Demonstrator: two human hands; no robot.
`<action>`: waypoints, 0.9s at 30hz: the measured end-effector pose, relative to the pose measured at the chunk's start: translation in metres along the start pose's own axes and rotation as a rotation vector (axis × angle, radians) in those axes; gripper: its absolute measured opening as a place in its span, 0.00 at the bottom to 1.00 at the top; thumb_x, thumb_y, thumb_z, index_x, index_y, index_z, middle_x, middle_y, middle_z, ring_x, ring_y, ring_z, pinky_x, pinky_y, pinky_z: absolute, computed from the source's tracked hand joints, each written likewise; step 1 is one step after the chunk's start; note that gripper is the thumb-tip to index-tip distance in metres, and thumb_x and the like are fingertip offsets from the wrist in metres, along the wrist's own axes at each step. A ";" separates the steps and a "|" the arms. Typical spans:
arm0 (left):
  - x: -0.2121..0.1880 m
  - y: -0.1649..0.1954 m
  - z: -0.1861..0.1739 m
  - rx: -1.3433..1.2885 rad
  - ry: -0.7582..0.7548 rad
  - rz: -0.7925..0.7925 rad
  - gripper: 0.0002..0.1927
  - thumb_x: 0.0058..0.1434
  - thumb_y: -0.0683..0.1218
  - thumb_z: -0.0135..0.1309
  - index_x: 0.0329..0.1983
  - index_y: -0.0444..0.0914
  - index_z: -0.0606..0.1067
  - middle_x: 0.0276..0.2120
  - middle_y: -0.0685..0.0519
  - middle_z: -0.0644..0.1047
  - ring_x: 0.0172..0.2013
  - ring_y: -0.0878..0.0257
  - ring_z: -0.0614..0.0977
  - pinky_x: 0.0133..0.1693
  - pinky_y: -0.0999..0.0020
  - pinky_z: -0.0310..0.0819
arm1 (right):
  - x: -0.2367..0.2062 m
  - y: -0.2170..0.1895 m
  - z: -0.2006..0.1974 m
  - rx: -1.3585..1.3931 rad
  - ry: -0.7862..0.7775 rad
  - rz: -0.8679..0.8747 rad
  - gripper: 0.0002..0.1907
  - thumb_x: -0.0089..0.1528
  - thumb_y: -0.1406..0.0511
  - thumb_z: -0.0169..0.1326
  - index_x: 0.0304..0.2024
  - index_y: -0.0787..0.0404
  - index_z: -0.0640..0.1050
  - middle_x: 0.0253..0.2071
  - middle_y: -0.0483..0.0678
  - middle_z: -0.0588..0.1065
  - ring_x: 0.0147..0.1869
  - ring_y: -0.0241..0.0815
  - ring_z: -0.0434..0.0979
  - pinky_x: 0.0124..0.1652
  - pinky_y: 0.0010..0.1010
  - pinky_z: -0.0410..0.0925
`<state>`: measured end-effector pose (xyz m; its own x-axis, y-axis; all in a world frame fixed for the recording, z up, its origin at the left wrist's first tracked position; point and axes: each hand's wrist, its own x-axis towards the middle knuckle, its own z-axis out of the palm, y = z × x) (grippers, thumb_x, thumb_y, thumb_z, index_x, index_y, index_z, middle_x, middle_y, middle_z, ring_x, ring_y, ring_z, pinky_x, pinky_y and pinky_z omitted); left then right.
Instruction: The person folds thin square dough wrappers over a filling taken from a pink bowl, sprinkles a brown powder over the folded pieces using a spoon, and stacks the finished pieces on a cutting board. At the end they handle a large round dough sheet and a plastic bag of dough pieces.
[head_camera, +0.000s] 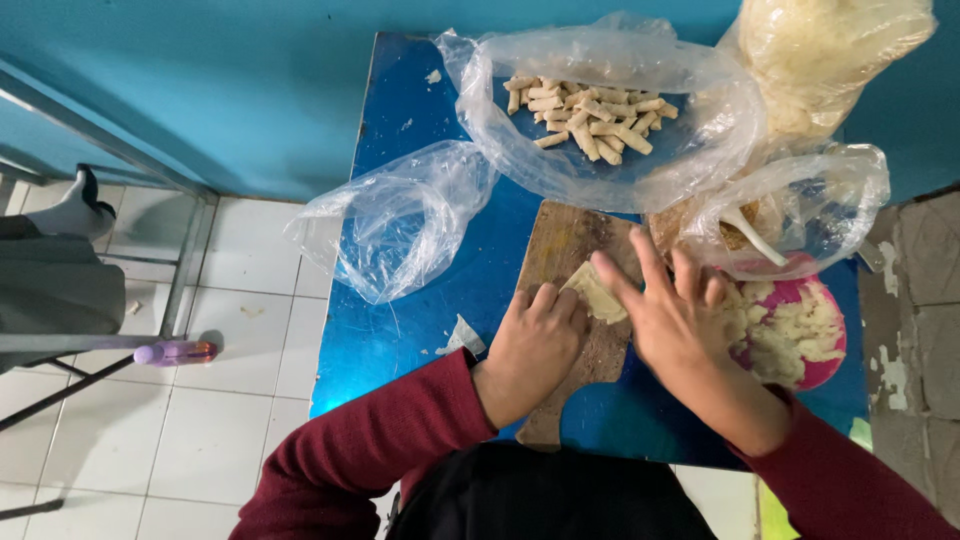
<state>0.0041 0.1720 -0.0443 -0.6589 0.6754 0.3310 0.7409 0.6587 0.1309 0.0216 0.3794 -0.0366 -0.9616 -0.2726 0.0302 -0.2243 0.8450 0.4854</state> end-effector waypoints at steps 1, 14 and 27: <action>0.000 0.000 0.000 -0.004 -0.001 0.001 0.10 0.64 0.49 0.51 0.38 0.39 0.78 0.37 0.53 0.74 0.44 0.56 0.74 0.45 0.59 0.68 | -0.006 -0.001 -0.001 0.088 -0.011 -0.027 0.43 0.57 0.69 0.50 0.72 0.26 0.62 0.74 0.47 0.61 0.61 0.49 0.65 0.52 0.45 0.59; 0.002 -0.003 -0.002 -0.066 0.052 -0.010 0.09 0.61 0.48 0.52 0.40 0.39 0.78 0.38 0.52 0.74 0.45 0.56 0.74 0.46 0.60 0.70 | -0.035 -0.006 -0.011 0.302 0.232 0.059 0.26 0.62 0.66 0.49 0.61 0.35 0.72 0.67 0.44 0.69 0.63 0.54 0.66 0.53 0.51 0.58; 0.015 -0.037 -0.003 -0.500 0.100 -0.099 0.15 0.53 0.43 0.58 0.44 0.39 0.79 0.43 0.49 0.81 0.45 0.50 0.81 0.45 0.59 0.78 | -0.050 0.087 -0.012 0.372 0.280 0.288 0.08 0.70 0.65 0.57 0.49 0.45 0.83 0.52 0.36 0.77 0.49 0.46 0.67 0.53 0.41 0.61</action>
<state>-0.0332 0.1567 -0.0413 -0.7313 0.5671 0.3789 0.6633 0.4621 0.5886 0.0522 0.4612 0.0150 -0.9252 -0.0748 0.3720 -0.0474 0.9955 0.0824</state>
